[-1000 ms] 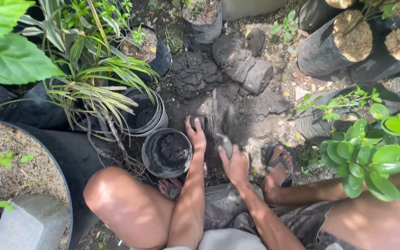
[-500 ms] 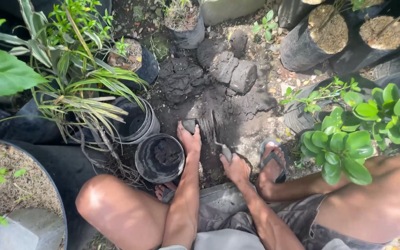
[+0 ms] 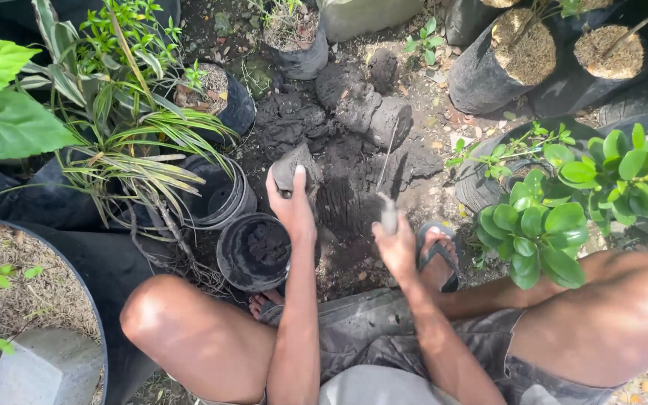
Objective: Using a hand trowel and hands to break up soil on the ground and fill a small pot.
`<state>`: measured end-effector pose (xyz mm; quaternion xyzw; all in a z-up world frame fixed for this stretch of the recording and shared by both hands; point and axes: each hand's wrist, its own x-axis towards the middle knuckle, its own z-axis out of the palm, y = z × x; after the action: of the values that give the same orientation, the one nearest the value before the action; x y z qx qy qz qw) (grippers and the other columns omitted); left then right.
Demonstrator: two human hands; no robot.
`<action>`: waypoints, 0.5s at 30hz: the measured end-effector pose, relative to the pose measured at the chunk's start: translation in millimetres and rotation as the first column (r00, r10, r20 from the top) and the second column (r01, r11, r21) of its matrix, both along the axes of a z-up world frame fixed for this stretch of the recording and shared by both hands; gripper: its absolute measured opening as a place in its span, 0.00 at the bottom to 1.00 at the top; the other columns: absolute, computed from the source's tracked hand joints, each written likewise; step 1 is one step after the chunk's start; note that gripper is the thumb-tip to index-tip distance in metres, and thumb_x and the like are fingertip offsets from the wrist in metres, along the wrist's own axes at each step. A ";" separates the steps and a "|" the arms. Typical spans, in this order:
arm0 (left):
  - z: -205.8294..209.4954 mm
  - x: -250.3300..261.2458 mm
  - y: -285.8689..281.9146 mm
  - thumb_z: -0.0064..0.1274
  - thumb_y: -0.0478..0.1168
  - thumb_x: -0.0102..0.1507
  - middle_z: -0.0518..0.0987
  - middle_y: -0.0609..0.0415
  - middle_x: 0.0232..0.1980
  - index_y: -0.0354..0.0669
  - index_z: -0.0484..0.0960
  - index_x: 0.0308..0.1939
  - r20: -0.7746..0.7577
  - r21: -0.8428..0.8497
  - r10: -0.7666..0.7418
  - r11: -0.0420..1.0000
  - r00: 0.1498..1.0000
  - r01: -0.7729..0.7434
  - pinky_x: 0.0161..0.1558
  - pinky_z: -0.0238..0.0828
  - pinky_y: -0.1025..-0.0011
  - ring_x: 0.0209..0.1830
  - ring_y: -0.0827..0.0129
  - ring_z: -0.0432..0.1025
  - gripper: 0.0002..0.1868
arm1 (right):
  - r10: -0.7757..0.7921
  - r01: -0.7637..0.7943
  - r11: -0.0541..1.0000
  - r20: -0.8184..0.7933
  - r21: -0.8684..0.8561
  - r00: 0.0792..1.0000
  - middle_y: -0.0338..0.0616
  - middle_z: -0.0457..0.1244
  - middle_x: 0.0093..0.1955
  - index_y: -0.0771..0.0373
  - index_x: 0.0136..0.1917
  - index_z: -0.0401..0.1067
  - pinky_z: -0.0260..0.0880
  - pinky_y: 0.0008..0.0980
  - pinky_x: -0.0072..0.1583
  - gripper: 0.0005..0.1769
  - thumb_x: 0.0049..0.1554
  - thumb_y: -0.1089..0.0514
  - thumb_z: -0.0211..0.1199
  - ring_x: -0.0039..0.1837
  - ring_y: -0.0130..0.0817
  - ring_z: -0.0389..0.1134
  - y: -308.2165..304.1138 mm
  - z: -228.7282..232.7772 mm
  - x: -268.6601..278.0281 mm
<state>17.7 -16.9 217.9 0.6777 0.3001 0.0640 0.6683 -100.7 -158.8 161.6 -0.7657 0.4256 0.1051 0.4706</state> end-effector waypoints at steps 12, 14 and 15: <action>-97.0 1.5 -23.9 0.68 0.50 0.57 0.41 0.40 0.84 0.51 0.45 0.81 -0.255 0.530 -0.445 0.679 0.859 0.509 0.75 0.36 0.29 0.84 0.45 0.33 0.58 | 0.050 -0.078 0.996 -0.398 -0.054 0.916 0.55 0.69 0.61 0.50 0.73 0.57 0.61 0.49 0.69 0.44 0.56 0.22 0.49 0.61 0.51 0.72 -31.9 52.8 -12.3; -144.8 -24.1 -25.5 0.48 0.47 0.70 0.57 0.53 0.81 0.46 0.71 0.69 -0.269 0.475 -0.666 0.537 0.696 0.697 0.76 0.24 0.31 0.83 0.59 0.45 0.24 | 0.460 -0.465 0.884 -0.287 0.055 0.840 0.64 0.60 0.69 0.59 0.62 0.63 0.68 0.61 0.64 0.33 0.52 0.40 0.67 0.64 0.63 0.68 -57.6 2.3 -36.0; -152.8 -22.7 -22.8 0.48 0.47 0.70 0.57 0.53 0.81 0.46 0.71 0.69 -0.278 0.462 -0.672 0.534 0.687 0.709 0.76 0.24 0.31 0.83 0.59 0.45 0.24 | 0.453 -0.457 0.887 -0.302 0.060 0.839 0.64 0.60 0.69 0.59 0.62 0.63 0.68 0.61 0.64 0.33 0.52 0.40 0.67 0.64 0.63 0.68 -72.1 -5.7 -39.1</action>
<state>-5.1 -39.7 65.1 0.8997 -0.0004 -0.1464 0.4112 -139.8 -230.9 155.8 -0.8222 0.3005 0.3284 0.3546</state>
